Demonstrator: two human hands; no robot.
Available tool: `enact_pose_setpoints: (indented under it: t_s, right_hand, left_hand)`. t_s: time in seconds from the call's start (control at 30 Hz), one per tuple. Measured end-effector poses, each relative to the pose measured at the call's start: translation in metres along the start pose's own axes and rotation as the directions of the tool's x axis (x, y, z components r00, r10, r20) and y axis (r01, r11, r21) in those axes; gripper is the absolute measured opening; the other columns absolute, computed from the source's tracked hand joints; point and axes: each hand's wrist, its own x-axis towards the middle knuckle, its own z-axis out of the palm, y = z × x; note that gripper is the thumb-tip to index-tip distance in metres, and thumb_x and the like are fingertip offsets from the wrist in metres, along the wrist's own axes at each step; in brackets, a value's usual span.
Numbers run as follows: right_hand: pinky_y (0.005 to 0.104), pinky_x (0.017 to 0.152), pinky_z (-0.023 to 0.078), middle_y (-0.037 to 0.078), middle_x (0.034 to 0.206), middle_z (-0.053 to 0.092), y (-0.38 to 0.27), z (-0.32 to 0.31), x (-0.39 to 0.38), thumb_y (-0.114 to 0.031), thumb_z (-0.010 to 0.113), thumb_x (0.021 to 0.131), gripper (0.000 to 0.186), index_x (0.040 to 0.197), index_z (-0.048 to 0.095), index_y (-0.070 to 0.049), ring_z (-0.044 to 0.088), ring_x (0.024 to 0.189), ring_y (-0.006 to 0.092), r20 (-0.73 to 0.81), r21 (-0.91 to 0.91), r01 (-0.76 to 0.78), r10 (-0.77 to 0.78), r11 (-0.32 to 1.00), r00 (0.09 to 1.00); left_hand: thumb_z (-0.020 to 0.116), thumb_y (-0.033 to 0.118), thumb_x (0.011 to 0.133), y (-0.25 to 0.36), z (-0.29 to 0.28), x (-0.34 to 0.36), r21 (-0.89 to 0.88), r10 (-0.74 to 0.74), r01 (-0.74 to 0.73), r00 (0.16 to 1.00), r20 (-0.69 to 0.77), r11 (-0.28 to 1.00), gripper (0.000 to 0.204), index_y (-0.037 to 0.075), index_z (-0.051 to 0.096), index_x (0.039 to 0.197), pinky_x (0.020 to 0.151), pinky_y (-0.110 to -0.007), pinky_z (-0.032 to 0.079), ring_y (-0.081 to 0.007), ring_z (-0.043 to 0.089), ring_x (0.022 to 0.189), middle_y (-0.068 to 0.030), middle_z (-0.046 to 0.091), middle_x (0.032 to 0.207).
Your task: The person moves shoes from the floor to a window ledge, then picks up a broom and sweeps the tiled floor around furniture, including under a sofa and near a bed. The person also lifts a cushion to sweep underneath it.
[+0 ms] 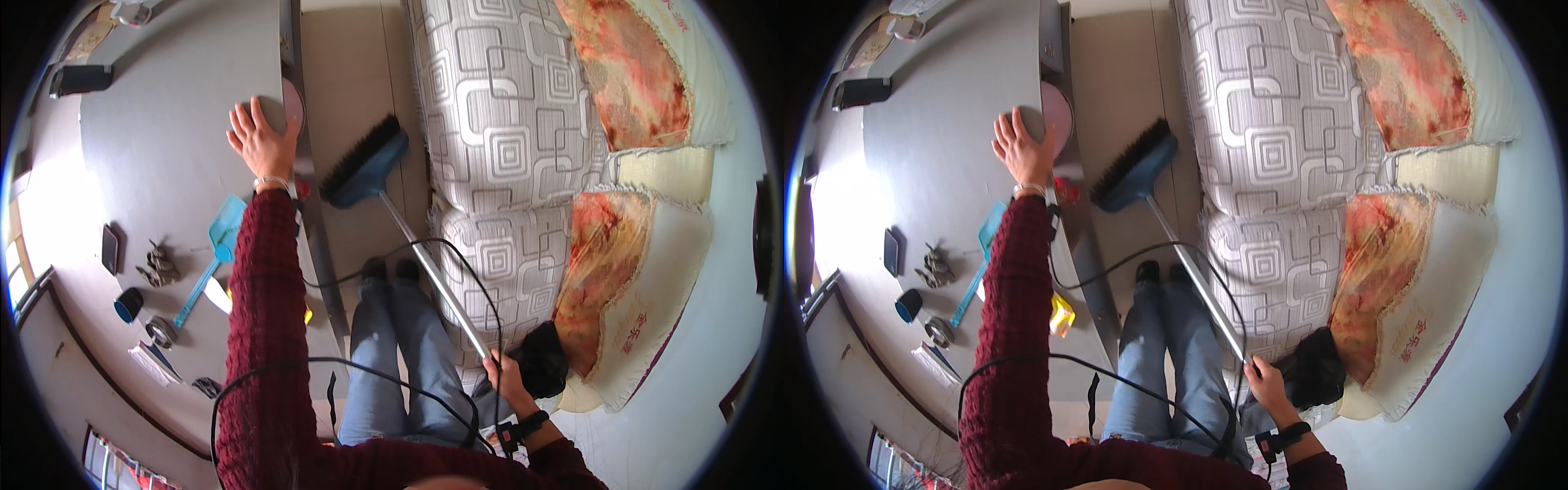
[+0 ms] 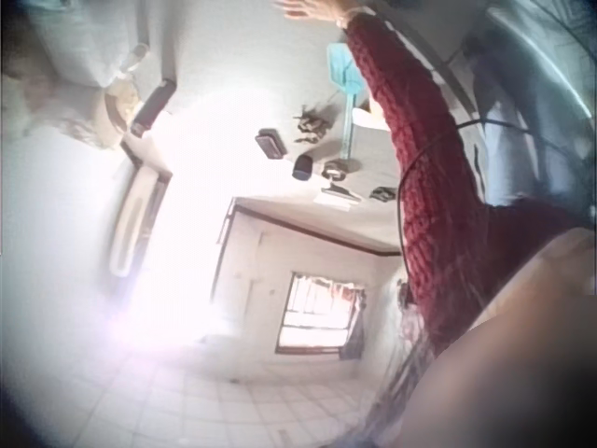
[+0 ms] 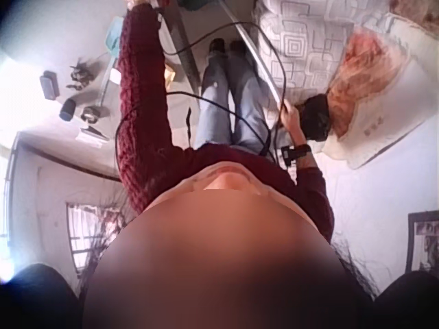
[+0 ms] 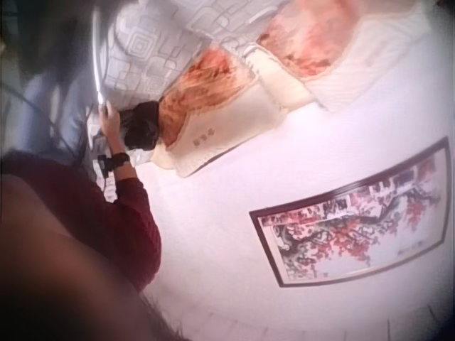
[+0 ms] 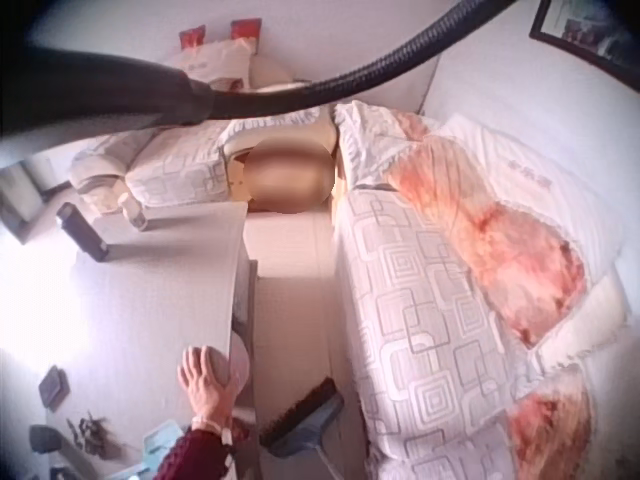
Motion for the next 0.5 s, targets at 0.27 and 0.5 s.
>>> enact_pose_setpoints:
  t_s: [0.27,0.5]
  right_hand:
    - [0.0482,0.062,0.044,0.016,0.074,0.061,-0.028,0.045,0.168,-0.035,0.046,0.087,0.029,0.105,0.052,-0.014,0.059,0.072,0.0376,-0.194,-0.041,0.187,-0.192,0.981,0.962]
    - [0.0414,0.054,0.044,0.016,0.071,0.058,-0.044,0.103,0.23,-0.04,0.041,0.087,0.036,0.098,0.051,-0.007,0.055,0.06,0.0308,-0.17,0.171,0.224,-0.195,0.959,0.966]
  left_hand:
    - [0.066,0.04,0.071,-0.016,-0.055,-0.046,-0.231,0.084,-0.044,0.982,0.168,0.972,0.069,0.007,0.042,0.126,0.103,-0.043,0.024,-0.0354,0.029,0.127,-0.0215,0.032,0.135]
    - [0.069,0.017,0.068,-0.059,-0.166,-0.288,-0.208,0.087,-0.024,0.951,0.296,0.978,0.07,0.006,0.037,0.129,0.099,-0.046,0.029,-0.0404,0.03,0.124,-0.0234,0.028,0.136]
